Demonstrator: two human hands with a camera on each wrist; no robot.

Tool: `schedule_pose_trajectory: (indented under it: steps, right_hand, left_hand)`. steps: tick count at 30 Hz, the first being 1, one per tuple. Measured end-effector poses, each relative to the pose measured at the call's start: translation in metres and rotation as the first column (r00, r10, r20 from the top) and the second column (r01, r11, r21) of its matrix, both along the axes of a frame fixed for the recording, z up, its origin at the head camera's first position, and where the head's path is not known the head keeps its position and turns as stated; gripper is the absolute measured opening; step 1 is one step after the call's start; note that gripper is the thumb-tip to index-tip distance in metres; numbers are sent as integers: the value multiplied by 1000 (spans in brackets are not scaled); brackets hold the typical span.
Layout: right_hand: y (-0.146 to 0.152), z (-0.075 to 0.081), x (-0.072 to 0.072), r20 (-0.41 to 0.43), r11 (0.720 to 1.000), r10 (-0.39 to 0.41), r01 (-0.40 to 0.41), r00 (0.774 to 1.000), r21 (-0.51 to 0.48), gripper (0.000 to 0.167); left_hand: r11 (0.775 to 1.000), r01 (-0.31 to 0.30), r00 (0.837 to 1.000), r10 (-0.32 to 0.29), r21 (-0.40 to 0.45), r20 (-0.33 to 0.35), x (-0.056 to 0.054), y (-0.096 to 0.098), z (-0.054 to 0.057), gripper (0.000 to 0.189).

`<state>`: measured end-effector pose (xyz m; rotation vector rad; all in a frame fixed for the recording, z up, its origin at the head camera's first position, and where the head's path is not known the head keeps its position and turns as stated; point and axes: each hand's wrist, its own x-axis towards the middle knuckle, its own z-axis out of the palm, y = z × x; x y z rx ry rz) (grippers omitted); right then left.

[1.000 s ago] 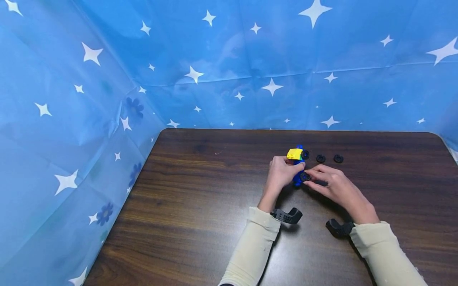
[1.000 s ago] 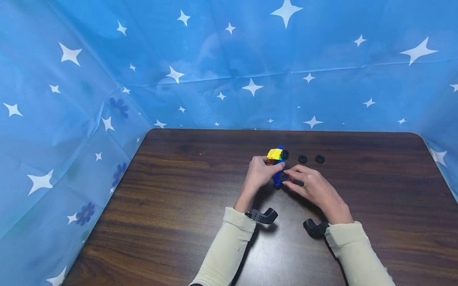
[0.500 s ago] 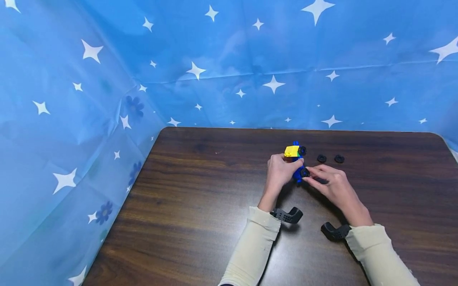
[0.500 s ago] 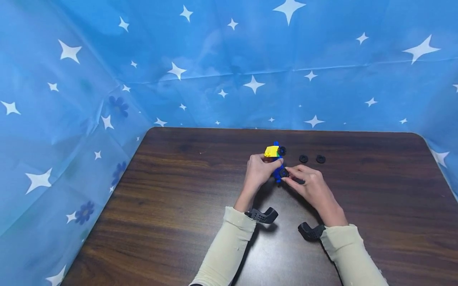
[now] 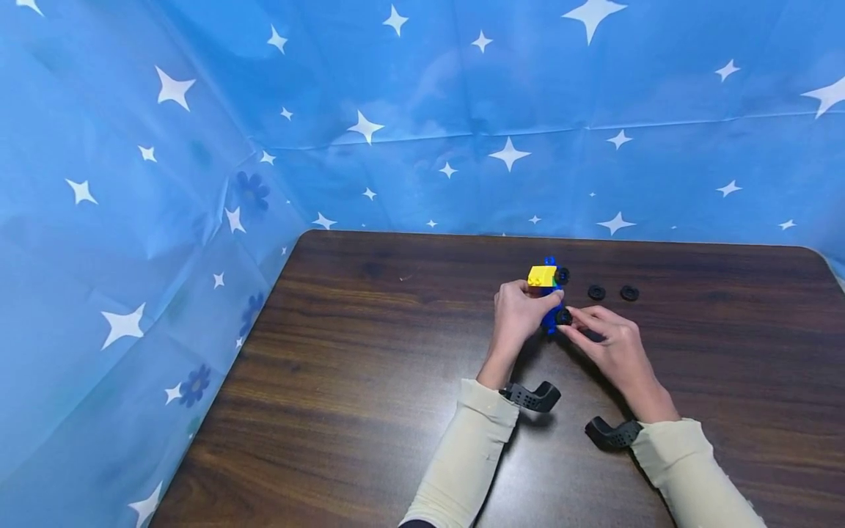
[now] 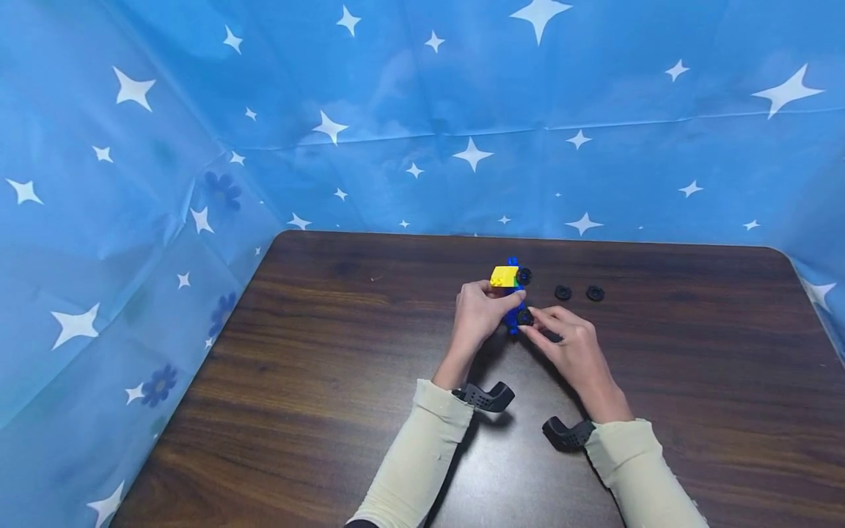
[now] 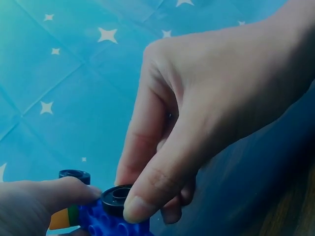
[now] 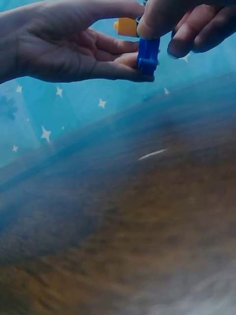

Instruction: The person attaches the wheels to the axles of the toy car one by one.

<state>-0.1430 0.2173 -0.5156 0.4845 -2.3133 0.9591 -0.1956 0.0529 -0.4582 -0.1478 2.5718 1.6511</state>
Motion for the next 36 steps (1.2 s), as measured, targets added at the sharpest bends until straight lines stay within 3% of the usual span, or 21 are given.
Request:
schedule_pose_trajectory:
  steps: [8,14,21,29,33,36]
  right_hand:
    - [-6,0,1,30,997,-47,48,998,-54,33]
    - [-5,0,-1,40,992,-50,54,998,-110,32]
    - [-2,0,-5,84,990,-75,84,994,-114,28]
    - [-1,2,-6,156,992,-93,105,983,-71,25]
    - [0,2,-5,163,992,-103,113,981,-51,25]
    - [1,3,-4,169,992,-108,118,980,-52,24]
  left_hand:
    - [1000,-2,1000,2,9,-20,1,1,0,42]
    - [1000,30,999,-30,3,-35,0,2,2,43]
    - [998,37,999,-36,44,-32,-3,-2,1,46]
    - [996,94,996,-94,-7,-1,-3,1,-3,55]
    - [992,126,992,-126,-15,-14,-4,2,-6,66]
    - [982,183,982,-185,-46,-42,-6,1,-7,76]
